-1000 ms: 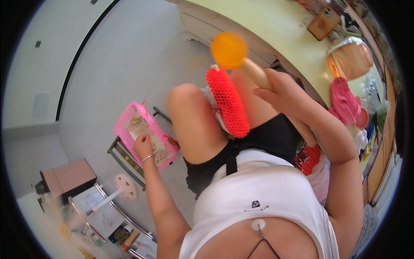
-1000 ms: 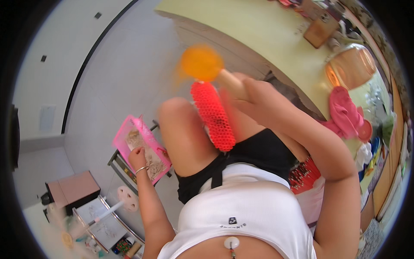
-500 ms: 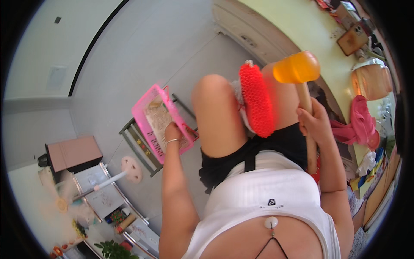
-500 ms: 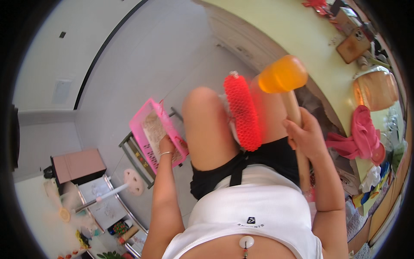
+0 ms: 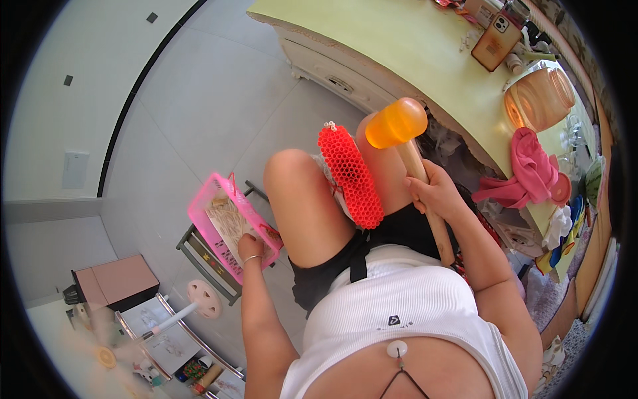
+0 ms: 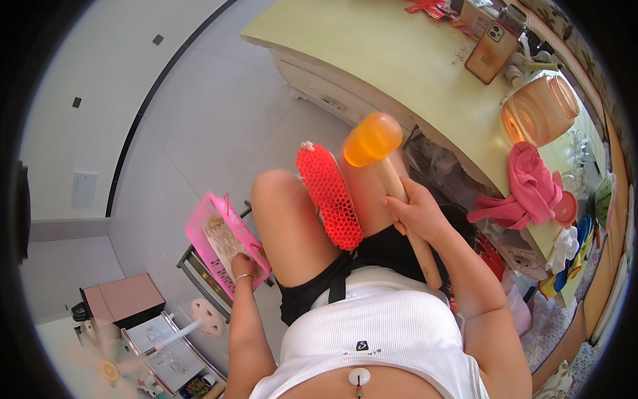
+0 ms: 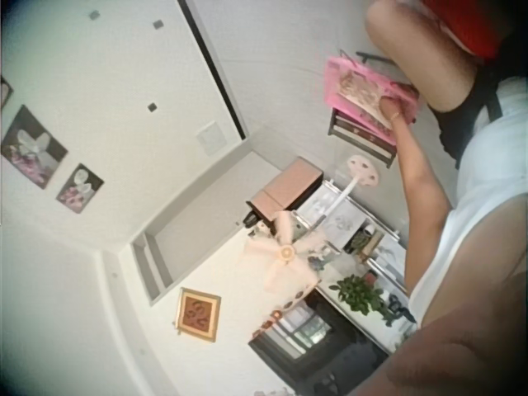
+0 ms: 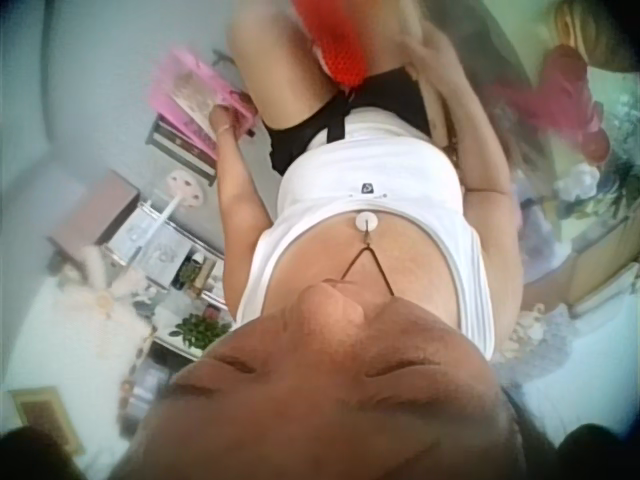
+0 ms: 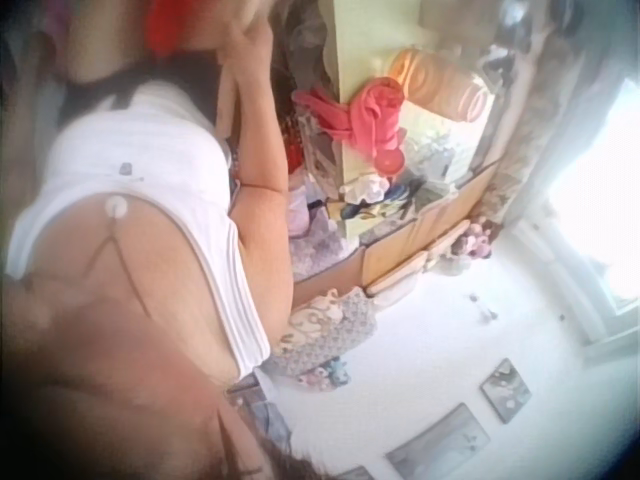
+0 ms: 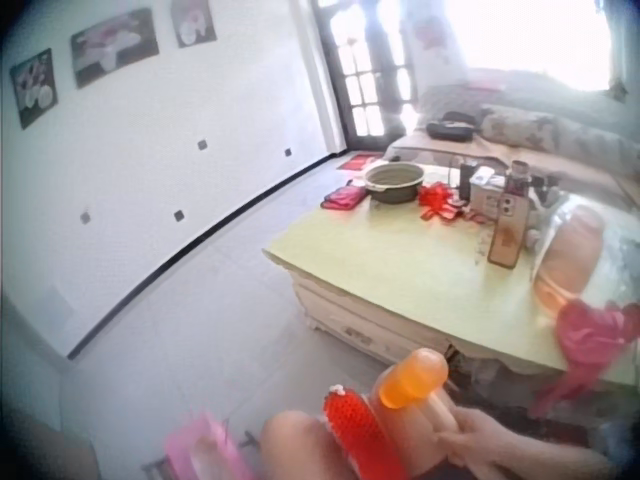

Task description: The person assembles firecrackers by hand, using a wooden mallet to tap fuse wires into red cylinders and gathering clusters of assembled firecrackers.

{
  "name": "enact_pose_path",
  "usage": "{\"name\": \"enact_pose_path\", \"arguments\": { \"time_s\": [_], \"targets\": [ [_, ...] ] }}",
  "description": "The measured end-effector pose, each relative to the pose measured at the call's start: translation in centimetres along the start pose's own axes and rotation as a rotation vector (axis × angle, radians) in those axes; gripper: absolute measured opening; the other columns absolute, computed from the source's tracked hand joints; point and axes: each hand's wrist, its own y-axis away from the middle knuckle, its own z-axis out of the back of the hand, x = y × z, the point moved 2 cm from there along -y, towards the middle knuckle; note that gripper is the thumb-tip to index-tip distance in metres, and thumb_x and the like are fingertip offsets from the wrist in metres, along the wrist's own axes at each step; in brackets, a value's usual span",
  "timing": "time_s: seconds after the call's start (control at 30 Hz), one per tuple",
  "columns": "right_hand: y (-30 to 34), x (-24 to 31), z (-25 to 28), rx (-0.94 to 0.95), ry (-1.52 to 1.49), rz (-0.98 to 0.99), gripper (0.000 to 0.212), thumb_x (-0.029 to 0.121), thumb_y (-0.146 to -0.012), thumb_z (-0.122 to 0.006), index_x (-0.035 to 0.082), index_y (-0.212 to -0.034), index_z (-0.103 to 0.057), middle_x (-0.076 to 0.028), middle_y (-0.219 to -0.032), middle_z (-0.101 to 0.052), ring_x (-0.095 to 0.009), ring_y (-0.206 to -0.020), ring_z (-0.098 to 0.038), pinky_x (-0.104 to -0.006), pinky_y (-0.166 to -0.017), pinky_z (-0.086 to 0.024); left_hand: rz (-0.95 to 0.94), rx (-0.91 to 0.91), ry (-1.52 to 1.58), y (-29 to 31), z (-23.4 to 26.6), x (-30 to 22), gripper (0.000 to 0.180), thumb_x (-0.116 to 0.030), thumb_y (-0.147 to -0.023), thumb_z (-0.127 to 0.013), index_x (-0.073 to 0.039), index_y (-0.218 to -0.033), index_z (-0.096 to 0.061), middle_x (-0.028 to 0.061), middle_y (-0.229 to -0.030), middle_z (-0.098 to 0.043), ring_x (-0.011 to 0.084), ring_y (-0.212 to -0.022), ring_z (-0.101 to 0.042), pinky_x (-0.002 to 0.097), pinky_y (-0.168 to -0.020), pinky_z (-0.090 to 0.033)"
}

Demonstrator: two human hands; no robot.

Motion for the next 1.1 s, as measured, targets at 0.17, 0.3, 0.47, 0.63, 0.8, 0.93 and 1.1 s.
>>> {"name": "enact_pose_path", "arguments": {
  "time_s": [0.17,0.3,0.47,0.63,0.8,0.93,1.1],
  "targets": [
    [-0.3,-0.4,-0.3,0.028,-0.011,0.003,0.016,0.012,-0.094,-0.063,0.001,-0.101,-0.053,0.0,-0.063,-0.052,-0.009,-0.045,-0.049,-0.0248,-0.044,-0.04,0.033,-0.151,0.153,0.4,2.3,2.2,0.021,-0.013,-0.073,-0.075,-0.002,-0.09,-0.071,0.0191,-0.078,-0.07,0.0343,-0.076,-0.069,0.0411,-0.072,-0.054],
    [-0.3,-0.7,0.4,0.038,0.004,-0.012,0.016,0.011,-0.094,-0.062,0.0,-0.103,-0.055,0.0,-0.063,-0.052,-0.009,-0.046,-0.05,-0.0255,-0.045,-0.041,-0.049,-0.425,0.765,0.0,10.3,-5.3,0.006,0.0,-0.085,-0.068,0.0,-0.09,-0.067,0.0071,-0.077,-0.067,0.014,-0.07,-0.062,0.0274,-0.065,-0.05],
    [-0.8,-0.1,-0.2,0.009,0.05,0.096,0.016,0.009,-0.092,-0.063,0.0,-0.1,-0.054,-0.001,-0.065,-0.052,-0.009,-0.048,-0.052,-0.0262,-0.045,-0.042,-0.431,-0.274,1.314,5.3,21.0,-23.7,0.005,0.001,-0.091,-0.066,0.002,-0.095,-0.064,0.0049,-0.088,-0.068,0.0095,-0.075,-0.062,0.0231,-0.068,-0.051],
    [-0.3,1.2,-0.6,0.015,0.108,0.071,0.017,0.009,-0.092,-0.065,0.0,-0.101,-0.053,-0.001,-0.066,-0.052,-0.009,-0.048,-0.052,-0.0255,-0.045,-0.042,-0.694,-0.086,1.176,6.9,19.5,-32.9,0.007,0.002,-0.089,-0.068,0.001,-0.096,-0.069,0.0026,-0.082,-0.069,0.0074,-0.068,-0.061,0.0215,-0.063,-0.05],
    [1.0,2.7,0.0,0.0,0.065,0.063,0.018,0.01,-0.093,-0.065,0.001,-0.102,-0.053,0.0,-0.066,-0.051,-0.008,-0.048,-0.052,-0.0251,-0.045,-0.042,-0.743,-0.113,0.969,6.4,18.2,-34.5,0.009,-0.002,-0.086,-0.073,-0.001,-0.094,-0.071,0.0025,-0.077,-0.069,0.007,-0.065,-0.06,0.0233,-0.059,-0.048],
    [1.1,2.8,0.1,0.014,0.052,0.071,0.018,0.011,-0.093,-0.065,0.001,-0.1,-0.053,0.0,-0.066,-0.052,-0.008,-0.048,-0.052,-0.025,-0.045,-0.042,-0.965,-0.378,0.748,6.4,18.2,-34.8,0.01,-0.004,-0.084,-0.074,-0.001,-0.093,-0.071,0.0039,-0.074,-0.068,0.008,-0.063,-0.059,0.0249,-0.059,-0.049],
    [0.8,2.6,-0.9,0.061,0.072,0.074,0.017,0.01,-0.092,-0.065,0.001,-0.098,-0.052,0.0,-0.066,-0.052,-0.008,-0.048,-0.052,-0.0249,-0.046,-0.042,-0.833,-0.197,0.947,5.8,17.2,-34.2,0.008,-0.002,-0.087,-0.072,-0.001,-0.095,-0.071,0.0021,-0.075,-0.068,0.0056,-0.062,-0.058,0.0222,-0.054,-0.046]
  ]
}}
